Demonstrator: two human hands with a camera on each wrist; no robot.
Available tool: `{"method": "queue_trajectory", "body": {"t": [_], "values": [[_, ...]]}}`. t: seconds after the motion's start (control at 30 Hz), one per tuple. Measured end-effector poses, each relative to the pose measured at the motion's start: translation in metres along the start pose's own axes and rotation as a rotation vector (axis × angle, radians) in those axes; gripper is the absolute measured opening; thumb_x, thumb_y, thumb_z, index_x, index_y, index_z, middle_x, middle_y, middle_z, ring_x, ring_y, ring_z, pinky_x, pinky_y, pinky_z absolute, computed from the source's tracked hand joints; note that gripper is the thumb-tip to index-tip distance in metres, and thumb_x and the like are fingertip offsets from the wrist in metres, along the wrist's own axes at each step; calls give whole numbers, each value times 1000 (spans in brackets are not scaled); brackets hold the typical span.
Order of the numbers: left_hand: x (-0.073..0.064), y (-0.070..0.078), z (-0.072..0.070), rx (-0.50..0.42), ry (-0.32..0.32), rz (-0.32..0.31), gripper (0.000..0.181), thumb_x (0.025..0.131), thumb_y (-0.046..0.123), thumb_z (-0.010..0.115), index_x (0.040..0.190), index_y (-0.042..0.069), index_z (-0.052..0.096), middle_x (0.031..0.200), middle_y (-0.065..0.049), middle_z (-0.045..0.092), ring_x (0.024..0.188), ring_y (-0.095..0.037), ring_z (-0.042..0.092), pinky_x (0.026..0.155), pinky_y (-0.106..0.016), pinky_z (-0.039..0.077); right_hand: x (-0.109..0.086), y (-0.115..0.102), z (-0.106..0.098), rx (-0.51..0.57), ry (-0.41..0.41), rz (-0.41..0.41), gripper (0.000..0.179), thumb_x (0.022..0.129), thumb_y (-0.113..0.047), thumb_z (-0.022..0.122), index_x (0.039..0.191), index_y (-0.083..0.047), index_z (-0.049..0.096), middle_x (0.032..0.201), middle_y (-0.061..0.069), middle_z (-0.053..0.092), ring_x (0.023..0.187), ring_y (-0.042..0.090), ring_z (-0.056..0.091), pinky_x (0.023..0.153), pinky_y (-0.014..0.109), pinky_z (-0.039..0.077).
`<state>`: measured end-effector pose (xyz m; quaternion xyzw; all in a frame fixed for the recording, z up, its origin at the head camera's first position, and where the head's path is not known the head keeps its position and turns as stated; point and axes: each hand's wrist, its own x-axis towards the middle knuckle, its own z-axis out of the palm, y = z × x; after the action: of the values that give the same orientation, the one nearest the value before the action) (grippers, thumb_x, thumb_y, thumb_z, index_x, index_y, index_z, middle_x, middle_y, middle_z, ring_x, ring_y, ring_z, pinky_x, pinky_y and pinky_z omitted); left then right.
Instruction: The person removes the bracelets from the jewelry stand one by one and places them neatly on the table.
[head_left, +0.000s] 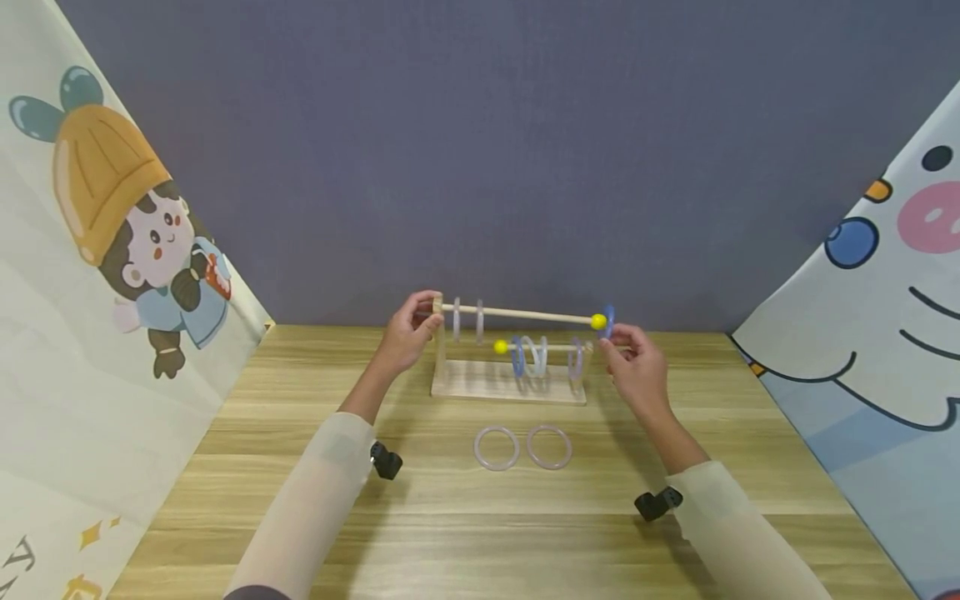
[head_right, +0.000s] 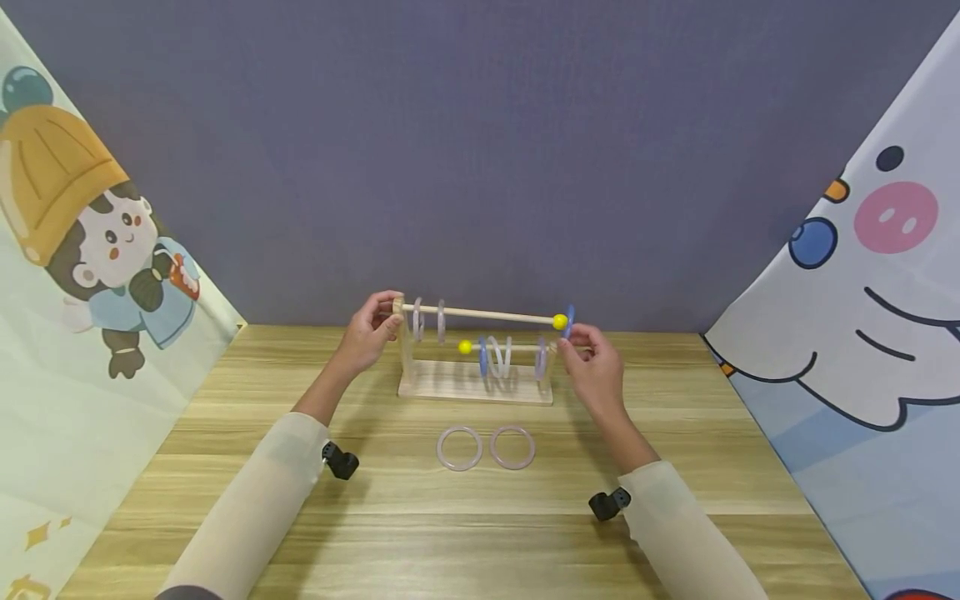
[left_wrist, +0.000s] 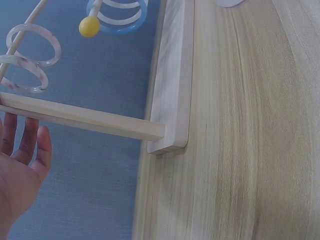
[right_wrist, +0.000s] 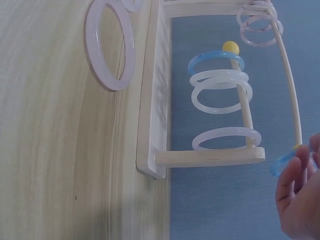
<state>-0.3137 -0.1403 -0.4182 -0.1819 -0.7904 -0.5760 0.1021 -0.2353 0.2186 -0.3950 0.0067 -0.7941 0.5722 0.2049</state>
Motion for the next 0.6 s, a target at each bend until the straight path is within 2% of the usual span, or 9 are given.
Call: {"method": "queue_trajectory", "body": {"t": [0.13,0.23,0.37,0.47,0.6], "values": [[1,0,1,1,-9,-4,43,104,9,58,143,-3,48,124,-33,60,95,-46,61,83,-55,56,-3,1,-2,-6,-10,-20,28,92,2,68,117,13,62,88,9,71,54,-1,55,49,15,49],[1,0,1,-4,-11,-2,43,104,8,57,143,-4,47,124,-35,60,96,-49,61,82,-54,56,-5,4,-3,-5,-6,-16,27,92,3,69,116,13,63,86,3,69,55,-1,55,50,14,49],[1,-1,1,-1,-6,1,42,103,10,59,143,0,49,124,-31,61,93,-38,62,80,-48,57,-3,19,-4,-10,18,-9,26,92,4,70,116,10,65,86,-3,67,55,-1,54,49,14,48],[0,0,0,-6,2,2,41,102,13,61,141,3,51,123,-27,63,90,-26,62,79,-41,58,-2,34,-6,-25,23,-28,25,92,2,70,116,6,67,88,0,69,55,-1,54,47,15,47],[-1,-1,0,-18,7,14,40,102,14,62,140,4,53,121,-26,63,89,-24,62,78,-36,58,-4,45,-10,-73,4,-85,23,91,-1,72,114,3,69,90,5,70,55,-1,55,46,16,45]]}}
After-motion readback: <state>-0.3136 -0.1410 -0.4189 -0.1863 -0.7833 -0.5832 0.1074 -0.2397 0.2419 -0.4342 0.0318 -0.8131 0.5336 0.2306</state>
